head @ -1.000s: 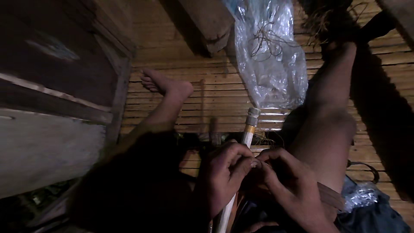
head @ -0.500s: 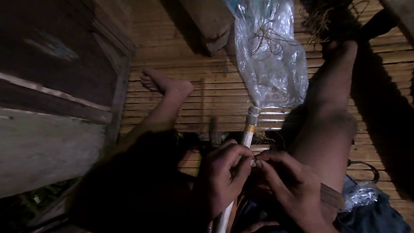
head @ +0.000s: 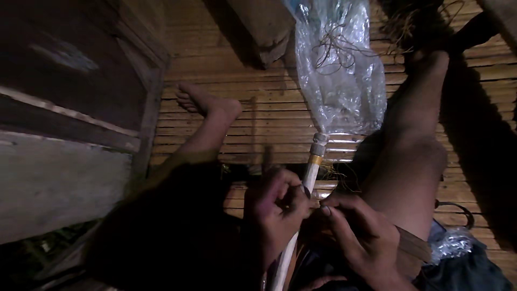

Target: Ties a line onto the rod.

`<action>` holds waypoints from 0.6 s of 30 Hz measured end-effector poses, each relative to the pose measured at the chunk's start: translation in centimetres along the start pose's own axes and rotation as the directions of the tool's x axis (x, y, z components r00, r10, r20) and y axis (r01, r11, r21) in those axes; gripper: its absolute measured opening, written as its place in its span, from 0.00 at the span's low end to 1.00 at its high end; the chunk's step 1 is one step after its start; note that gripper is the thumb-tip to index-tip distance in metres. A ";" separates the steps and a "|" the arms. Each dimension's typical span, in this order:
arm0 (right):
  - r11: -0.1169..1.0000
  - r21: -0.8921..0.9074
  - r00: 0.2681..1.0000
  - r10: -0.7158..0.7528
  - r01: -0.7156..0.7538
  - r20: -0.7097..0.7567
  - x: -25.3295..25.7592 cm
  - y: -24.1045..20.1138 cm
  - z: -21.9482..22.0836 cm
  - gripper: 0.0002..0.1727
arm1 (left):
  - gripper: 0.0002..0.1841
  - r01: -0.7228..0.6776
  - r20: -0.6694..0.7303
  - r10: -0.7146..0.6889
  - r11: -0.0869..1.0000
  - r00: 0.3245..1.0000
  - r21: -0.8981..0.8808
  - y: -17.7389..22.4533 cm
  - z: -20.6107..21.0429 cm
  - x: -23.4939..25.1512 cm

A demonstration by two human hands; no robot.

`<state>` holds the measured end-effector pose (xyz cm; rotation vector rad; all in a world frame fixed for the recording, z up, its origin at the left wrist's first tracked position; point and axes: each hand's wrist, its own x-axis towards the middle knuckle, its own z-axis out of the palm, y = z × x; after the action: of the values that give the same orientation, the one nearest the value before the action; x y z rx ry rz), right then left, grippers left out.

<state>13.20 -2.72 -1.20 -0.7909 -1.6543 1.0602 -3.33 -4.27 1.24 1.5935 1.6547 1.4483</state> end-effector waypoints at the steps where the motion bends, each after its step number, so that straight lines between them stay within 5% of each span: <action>1: 1.000 0.011 1.000 0.000 0.000 -0.006 0.0 0.0 0.0 0.09 | 0.02 0.001 0.018 0.000 1.000 1.000 -0.019 0.0 -0.1 0.0; 10: 0.997 0.071 0.999 0.008 -0.006 -0.036 0.3 -0.3 -0.1 0.08 | 0.24 -0.065 0.282 0.097 0.990 0.955 -0.122 -0.6 -1.4 0.2; 18: 0.996 0.087 0.998 0.034 -0.029 -0.049 0.3 0.2 -0.1 0.07 | 0.09 -0.043 0.275 0.095 0.981 0.957 -0.188 -0.5 -1.0 0.1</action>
<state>13.21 -2.38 -1.23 -0.7829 -1.5474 1.1176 -4.47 -4.44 1.18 1.6795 1.2816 1.2906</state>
